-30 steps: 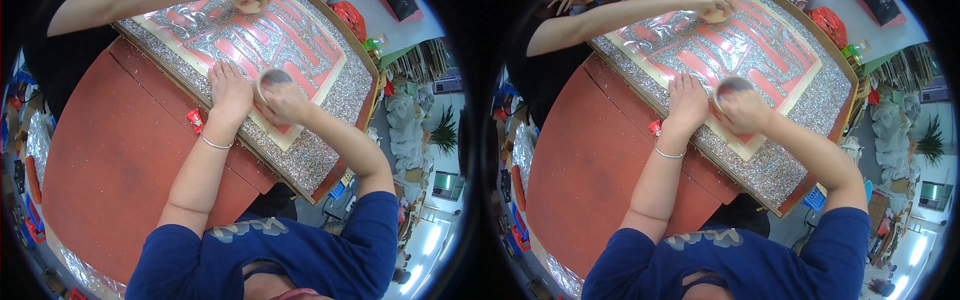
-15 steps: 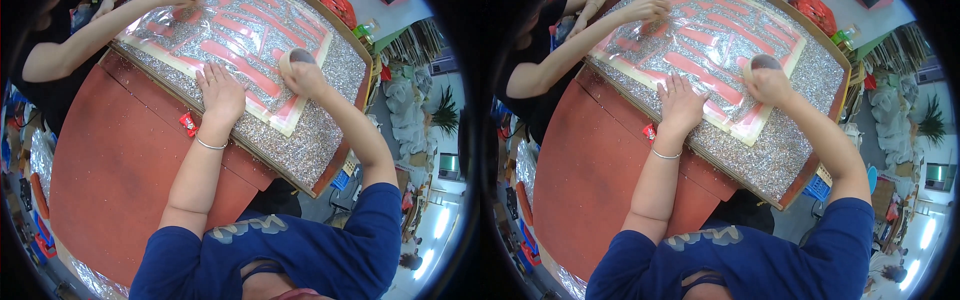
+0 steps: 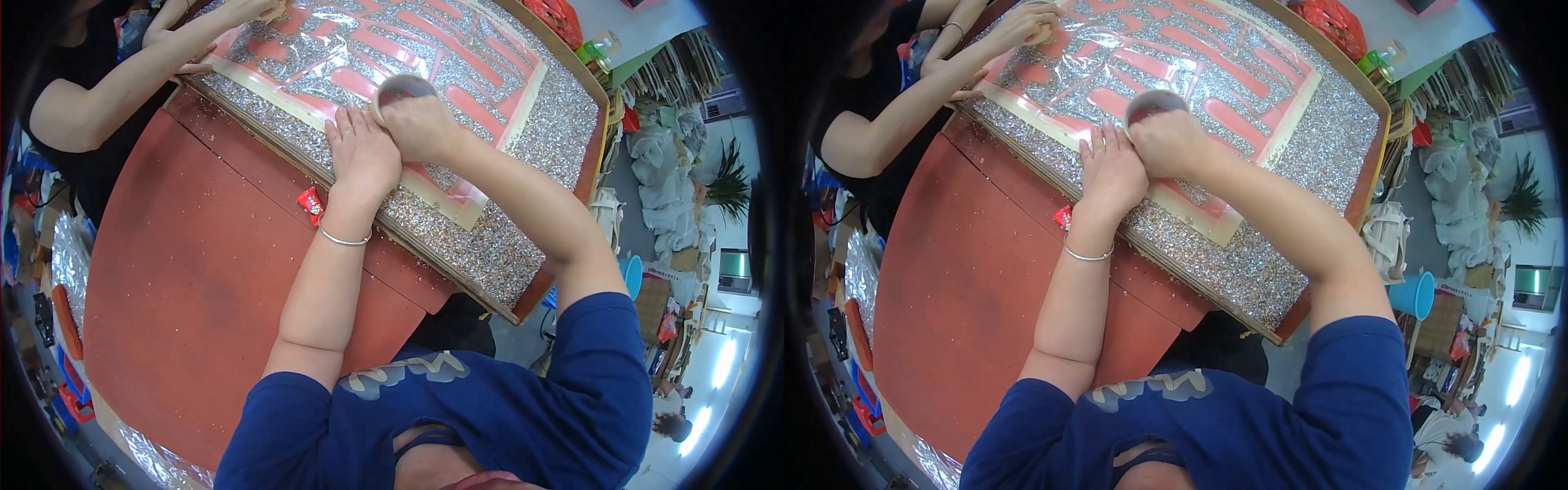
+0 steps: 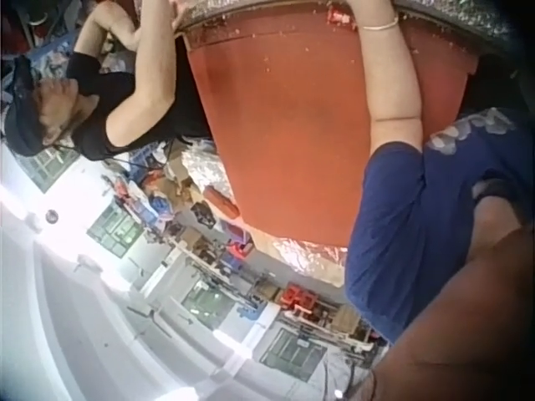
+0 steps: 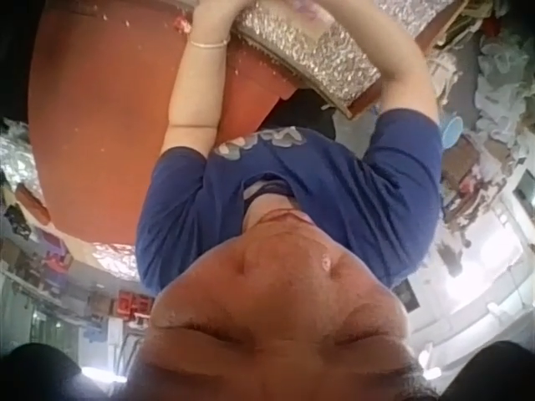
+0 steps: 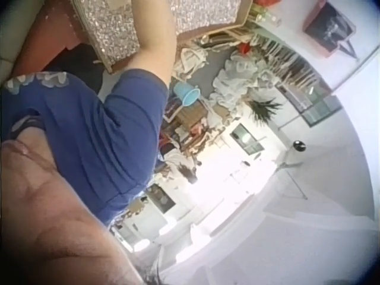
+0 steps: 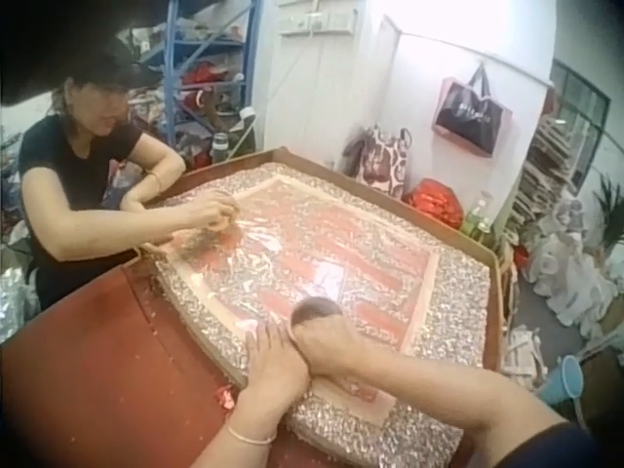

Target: The recorder applies glitter to shoe upper components by placing them into a stencil, covering with adhesive film, and pressing them into a bed of glitter.

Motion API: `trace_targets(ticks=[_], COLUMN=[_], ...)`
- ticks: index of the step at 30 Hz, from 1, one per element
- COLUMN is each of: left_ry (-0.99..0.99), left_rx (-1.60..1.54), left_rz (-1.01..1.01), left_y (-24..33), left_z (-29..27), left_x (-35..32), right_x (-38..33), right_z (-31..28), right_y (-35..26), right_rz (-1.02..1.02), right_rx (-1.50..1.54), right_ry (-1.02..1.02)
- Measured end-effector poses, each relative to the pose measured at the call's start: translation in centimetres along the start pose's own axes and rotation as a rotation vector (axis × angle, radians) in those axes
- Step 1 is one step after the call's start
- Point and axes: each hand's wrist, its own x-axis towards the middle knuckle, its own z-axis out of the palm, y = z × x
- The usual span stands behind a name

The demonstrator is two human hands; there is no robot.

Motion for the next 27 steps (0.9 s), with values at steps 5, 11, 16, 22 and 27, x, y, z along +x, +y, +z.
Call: trace_targets(ticks=[5,11,16,22,27], left_ry=[0.001,-0.005,0.064,0.057,0.07], left_rx=[-0.009,0.13,-0.002,0.077,-0.104], left_rz=[-0.02,0.001,-0.063,0.001,-0.03], left_y=[-0.6,0.6,1.5,0.6,-0.1], left_z=[0.5,0.3,0.3,-0.3,-0.4], left_x=[-0.4,-0.5,-0.7,-0.9,0.2], right_x=[-1.2,-6.6,-7.8,-8.7,-5.8], right_z=[0.2,-3.4,-0.2,-2.0,-1.8], right_y=[1.2,10.7,5.7,5.0,6.3], right_rz=[-0.02,0.407,0.249,0.169,0.22], right_rx=[0.018,-0.074,-0.047,-0.031,-0.093], right_ry=[0.012,-0.012,-0.118,-0.096,0.025])
